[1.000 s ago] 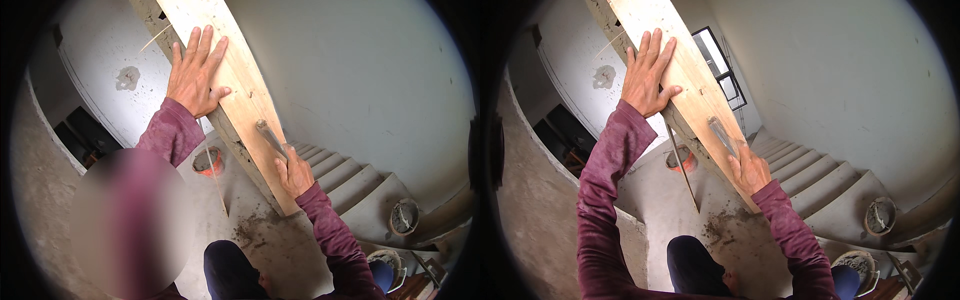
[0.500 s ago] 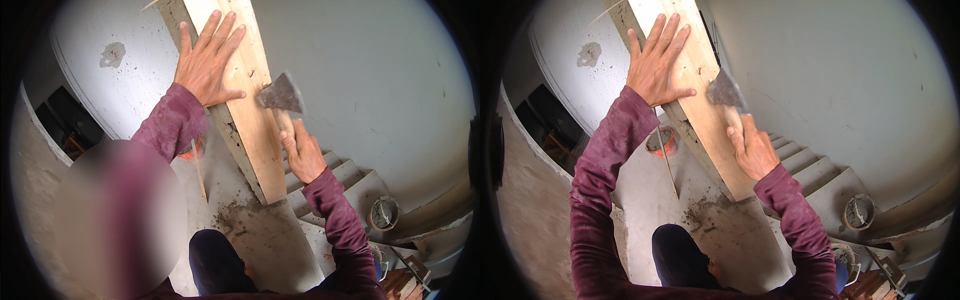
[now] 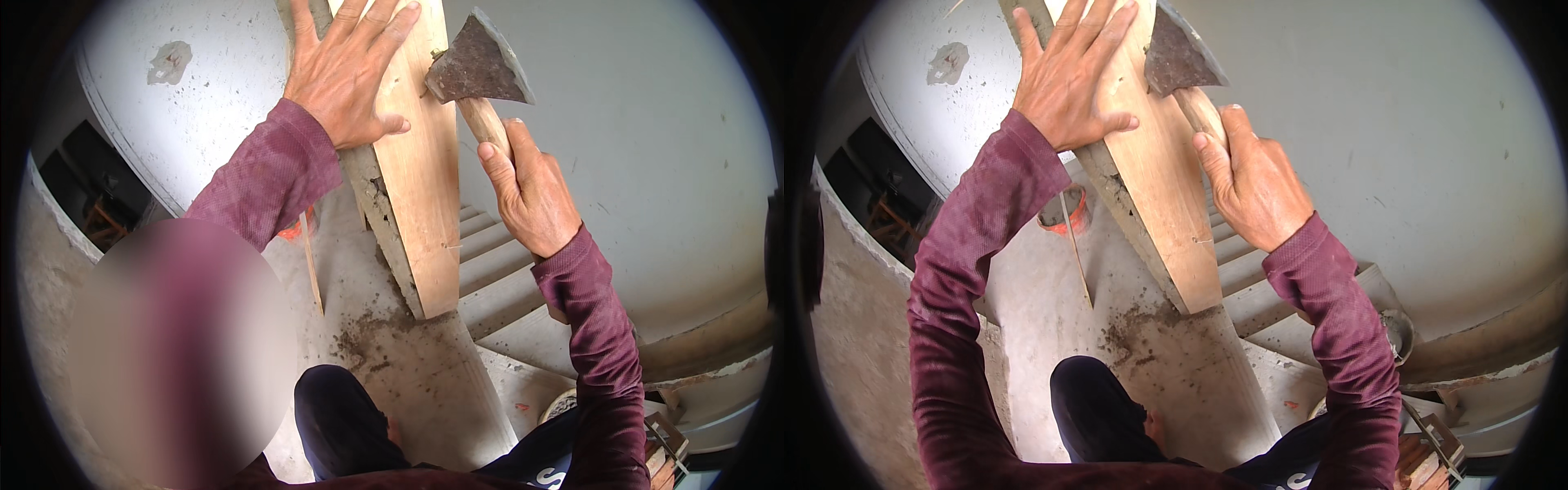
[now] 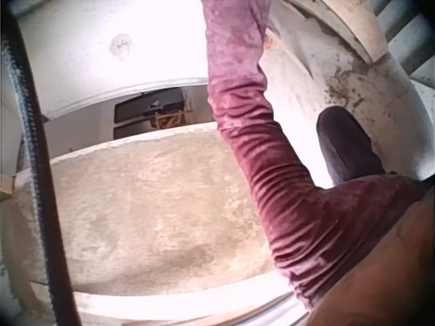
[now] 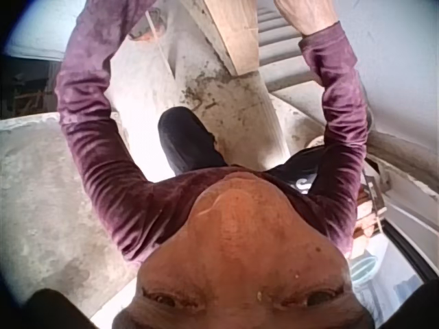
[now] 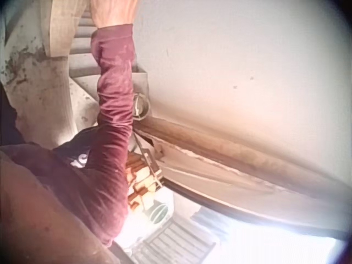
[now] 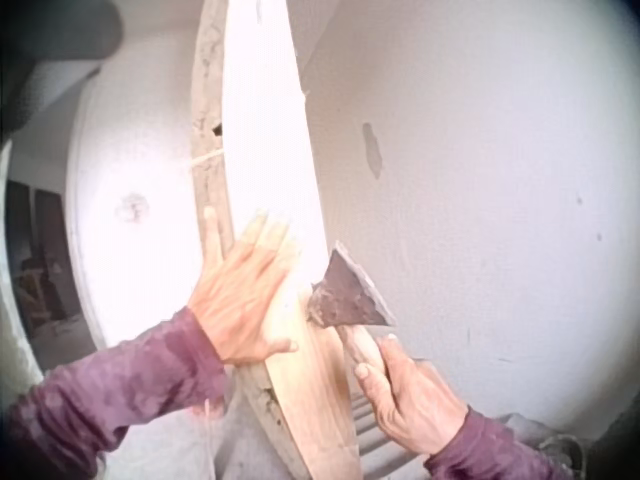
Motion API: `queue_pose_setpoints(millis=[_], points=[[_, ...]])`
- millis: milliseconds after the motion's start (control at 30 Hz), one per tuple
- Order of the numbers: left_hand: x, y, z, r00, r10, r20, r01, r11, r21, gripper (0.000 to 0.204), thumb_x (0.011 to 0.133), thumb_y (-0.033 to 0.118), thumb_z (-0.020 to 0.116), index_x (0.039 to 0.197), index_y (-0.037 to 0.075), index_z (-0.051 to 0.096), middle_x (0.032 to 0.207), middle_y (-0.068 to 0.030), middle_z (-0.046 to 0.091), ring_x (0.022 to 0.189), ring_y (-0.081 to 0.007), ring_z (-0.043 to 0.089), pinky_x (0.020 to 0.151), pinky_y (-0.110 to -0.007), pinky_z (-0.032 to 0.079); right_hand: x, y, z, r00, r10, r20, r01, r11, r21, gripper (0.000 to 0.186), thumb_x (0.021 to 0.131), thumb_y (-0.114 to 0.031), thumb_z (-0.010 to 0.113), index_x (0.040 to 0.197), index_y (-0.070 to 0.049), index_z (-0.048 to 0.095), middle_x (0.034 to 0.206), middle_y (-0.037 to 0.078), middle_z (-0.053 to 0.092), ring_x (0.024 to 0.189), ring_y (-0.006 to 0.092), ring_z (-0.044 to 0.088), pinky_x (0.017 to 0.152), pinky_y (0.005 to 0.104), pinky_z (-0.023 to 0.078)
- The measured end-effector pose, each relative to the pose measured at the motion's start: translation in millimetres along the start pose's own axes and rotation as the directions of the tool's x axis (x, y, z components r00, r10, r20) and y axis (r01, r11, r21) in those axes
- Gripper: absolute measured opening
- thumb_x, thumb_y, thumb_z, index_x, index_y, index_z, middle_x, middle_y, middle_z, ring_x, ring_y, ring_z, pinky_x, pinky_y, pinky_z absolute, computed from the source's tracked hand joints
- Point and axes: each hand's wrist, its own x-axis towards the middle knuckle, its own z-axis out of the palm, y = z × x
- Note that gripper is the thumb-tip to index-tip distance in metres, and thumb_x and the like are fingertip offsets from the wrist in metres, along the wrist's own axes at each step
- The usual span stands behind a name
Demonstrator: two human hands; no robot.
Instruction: The person measures a wooden plank with a tape measure, marks it with a pencil, and then secures it to a concrete wall using an axe to hammer in nails.
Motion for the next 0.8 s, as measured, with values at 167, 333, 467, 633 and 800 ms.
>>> queue_pose_setpoints(millis=[167,333,467,633,800], points=[[-2.1,-0.9,1.0,1.0,0.005,0.026,-0.005,1.0,-0.011,0.109,0.057,0.055,0.078,0.141,0.002,0.032,0.15,-0.0233,0.024,0.142,-0.0386,0.015,0.105,-0.074,-0.004,-3.0,-11.0,-0.2,0.968,-0.09,-0.233,0.149,0.957,0.25,0.036,0.1,-0.031,0.044,0.108,0.004,0.044,0.054,0.019,0.051,0.049,0.0357,0.056,0.047,0.0428,0.041],[1.2,0.8,-4.7,1.0,0.008,0.006,-0.008,0.999,-0.054,0.108,0.057,0.054,0.078,0.14,0.003,0.033,0.15,-0.0227,0.023,0.141,-0.0388,0.016,0.104,-0.074,-0.004,0.0,-0.8,-4.8,1.0,-0.005,0.021,0.004,1.0,0.031,0.035,0.1,-0.031,0.044,0.108,0.003,0.045,0.056,0.019,0.052,0.05,0.0362,0.057,0.048,0.0422,0.042],[-0.4,-0.4,-5.3,1.0,-0.008,0.027,0.009,0.999,-0.04,0.107,0.055,0.051,0.08,0.139,0.003,0.035,0.15,-0.0222,0.023,0.141,-0.0391,0.016,0.104,-0.074,-0.004,-2.7,-14.8,-13.1,0.997,-0.03,-0.076,0.036,0.996,0.084,0.034,0.099,-0.03,0.045,0.107,0.003,0.044,0.056,0.02,0.053,0.05,0.038,0.056,0.048,0.0431,0.042],[3.3,2.5,-7.2,1.0,0.001,0.012,-0.001,0.999,-0.04,0.107,0.054,0.05,0.081,0.139,0.003,0.035,0.15,-0.0225,0.023,0.141,-0.0394,0.016,0.104,-0.074,-0.003,-1.3,-0.1,-1.7,0.998,-0.059,-0.03,0.059,0.998,-0.011,0.031,0.099,-0.029,0.047,0.104,0.002,0.046,0.059,0.021,0.055,0.052,0.0391,0.056,0.049,0.0444,0.042],[-0.5,-1.3,-3.5,1.0,0.006,0.011,-0.005,0.995,-0.098,0.108,0.053,0.05,0.081,0.139,0.004,0.035,0.15,-0.0221,0.022,0.142,-0.039,0.015,0.104,-0.074,-0.003,1.7,-7.7,-14.0,0.998,-0.034,-0.06,0.038,0.997,0.07,0.033,0.099,-0.03,0.046,0.107,0.002,0.045,0.06,0.02,0.056,0.052,0.0373,0.057,0.048,0.0437,0.042]])
